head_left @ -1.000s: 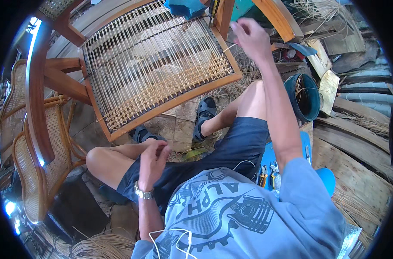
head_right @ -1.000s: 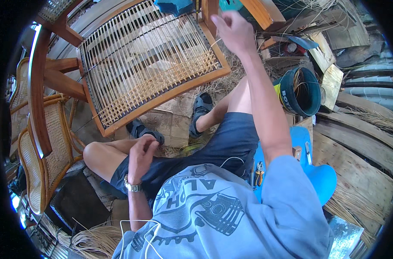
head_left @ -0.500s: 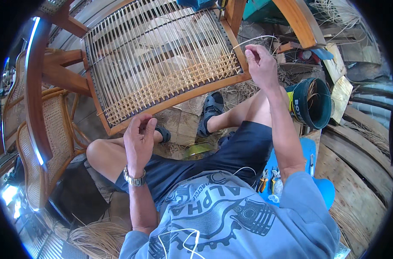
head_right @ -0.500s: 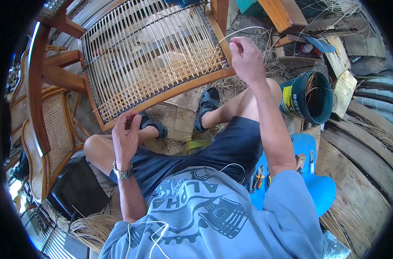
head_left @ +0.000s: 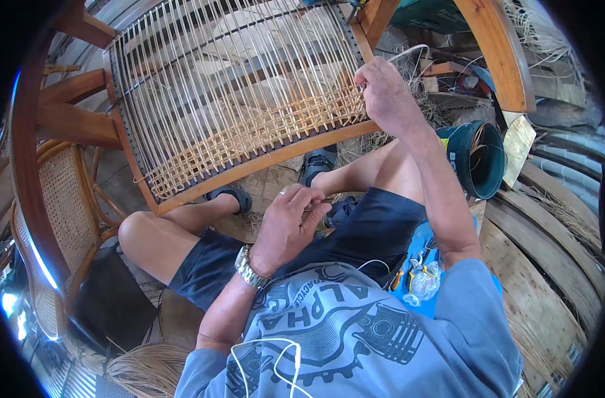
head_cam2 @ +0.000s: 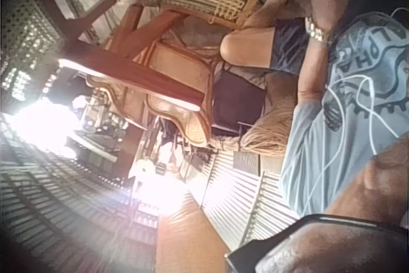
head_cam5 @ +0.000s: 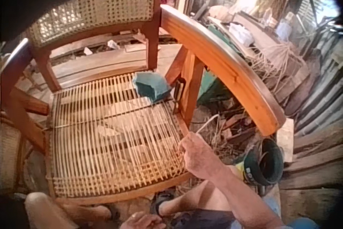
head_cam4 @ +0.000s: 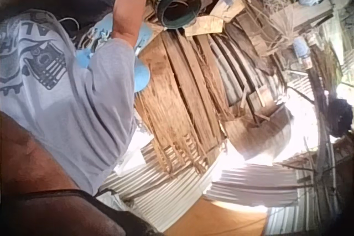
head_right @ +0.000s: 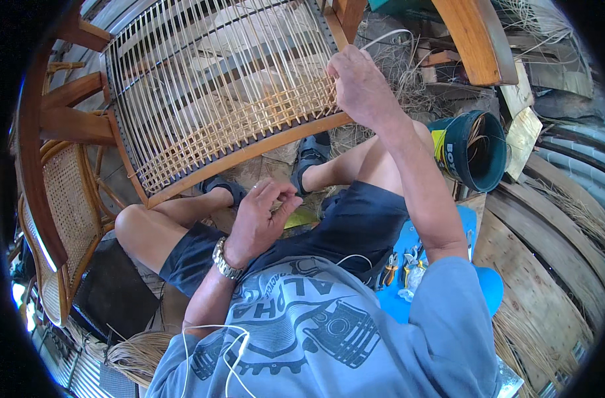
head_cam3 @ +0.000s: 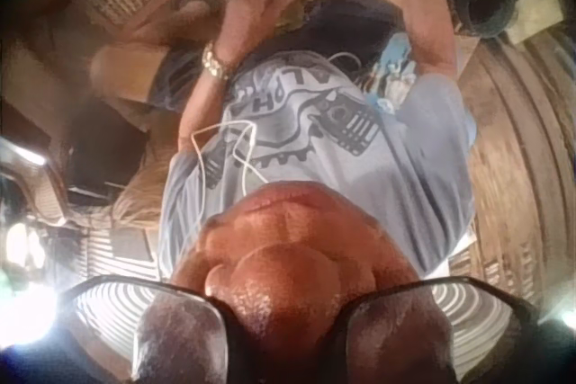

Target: Repairing and weaving the seat of a rattan chair using hand tools.

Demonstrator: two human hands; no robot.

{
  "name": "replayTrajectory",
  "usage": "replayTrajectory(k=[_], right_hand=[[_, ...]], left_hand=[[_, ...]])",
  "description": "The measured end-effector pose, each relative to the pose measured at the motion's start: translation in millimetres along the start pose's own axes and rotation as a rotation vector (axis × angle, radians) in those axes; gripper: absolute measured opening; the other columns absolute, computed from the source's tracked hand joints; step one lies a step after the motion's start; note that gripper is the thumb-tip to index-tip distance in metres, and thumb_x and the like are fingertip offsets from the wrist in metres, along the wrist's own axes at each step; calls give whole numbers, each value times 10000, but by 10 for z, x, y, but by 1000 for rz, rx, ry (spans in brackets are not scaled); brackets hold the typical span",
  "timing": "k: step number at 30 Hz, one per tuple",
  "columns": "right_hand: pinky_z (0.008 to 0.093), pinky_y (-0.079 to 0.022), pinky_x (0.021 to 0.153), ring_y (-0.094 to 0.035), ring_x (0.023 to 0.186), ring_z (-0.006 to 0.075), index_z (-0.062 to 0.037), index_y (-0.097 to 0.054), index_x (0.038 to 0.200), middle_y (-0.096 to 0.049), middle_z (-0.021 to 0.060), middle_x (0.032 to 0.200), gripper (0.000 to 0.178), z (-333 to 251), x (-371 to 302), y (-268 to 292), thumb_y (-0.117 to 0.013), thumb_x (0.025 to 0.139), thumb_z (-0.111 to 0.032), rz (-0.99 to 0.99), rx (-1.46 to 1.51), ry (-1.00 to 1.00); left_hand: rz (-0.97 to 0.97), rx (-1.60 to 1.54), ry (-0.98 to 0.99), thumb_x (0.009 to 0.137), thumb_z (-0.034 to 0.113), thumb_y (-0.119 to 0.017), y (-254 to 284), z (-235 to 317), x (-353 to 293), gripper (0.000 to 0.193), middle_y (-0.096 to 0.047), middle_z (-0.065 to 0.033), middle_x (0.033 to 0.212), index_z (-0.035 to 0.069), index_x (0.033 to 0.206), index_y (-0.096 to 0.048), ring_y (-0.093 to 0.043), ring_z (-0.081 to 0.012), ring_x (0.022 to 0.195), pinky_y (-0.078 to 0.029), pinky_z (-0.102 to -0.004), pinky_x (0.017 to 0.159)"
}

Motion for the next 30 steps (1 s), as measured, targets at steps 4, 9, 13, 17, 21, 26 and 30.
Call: replayTrajectory(k=[4, 9, 13, 17, 21, 26, 30], right_hand=[[460, -472, 928, -577, 988, 344, -57, -564, 912, -544, 143, 939, 130, 14, 72, 31, -525, 832, 37, -57, -14, 41], [435, -457, 863, -568, 926, 319, -76, -549, 882, -531, 118, 883, 111, -8, 116, -37, -545, 825, 19, -39, 30, 121], [454, -441, 832, -541, 903, 349, -54, -522, 869, -519, 140, 885, 79, -57, 159, -44, -518, 822, 11, -33, -1, 202], [473, -428, 830, -526, 906, 385, -42, -495, 872, -503, 169, 887, 71, -16, 196, -80, -476, 818, 1, -82, -31, 173], [467, -424, 830, -523, 915, 387, -30, -486, 886, -503, 172, 901, 79, 23, 165, -79, -480, 816, 7, -115, 7, 130], [465, -432, 933, -560, 1031, 385, -17, -573, 1026, -566, 178, 1035, 166, -4, 48, -7, -479, 894, 19, -242, -76, -2], [399, -449, 1040, -594, 1162, 324, 4, -597, 1194, -591, 172, 1220, 255, -402, -407, 281, -480, 969, 12, -25, -124, 125]], left_hand=[[-55, -7, 70, 922, 124, -742, -31, -151, -118, 180, -671, -148, 919, 15, 1049, -675, -660, -323, 852, -525, -395, 749], [-60, -18, 184, 937, 128, -730, 19, -345, -223, 173, -689, -149, 948, 20, 1060, -677, -671, -322, 858, -532, -394, 758], [-30, -49, 170, 953, 162, -714, 80, -381, -189, 181, -692, -156, 948, 21, 1059, -673, -675, -329, 870, -536, -408, 767], [61, 34, 119, 958, 187, -706, 140, -375, -199, 189, -687, -158, 947, 21, 1038, -666, -674, -332, 885, -534, -418, 772], [86, -12, 148, 957, 200, -707, 287, -384, -327, 192, -679, -158, 952, 24, 1016, -659, -670, -335, 895, -529, -423, 772], [208, -87, 226, 954, 181, -715, 764, -441, -589, 192, -685, -133, 951, 25, 1060, -681, -679, -267, 849, -536, -370, 747], [520, -20, 320, 971, 88, -703, 1509, -551, -956, 165, -714, -59, 933, 0, 1110, -687, -662, -107, 803, -552, -258, 738]])
Point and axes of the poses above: each hand's wrist, its own x-axis towards the middle knuckle, its own y-axis out of the back of the hand, z = x × y, the point moved 6 cm from there along x, towards the middle knuckle
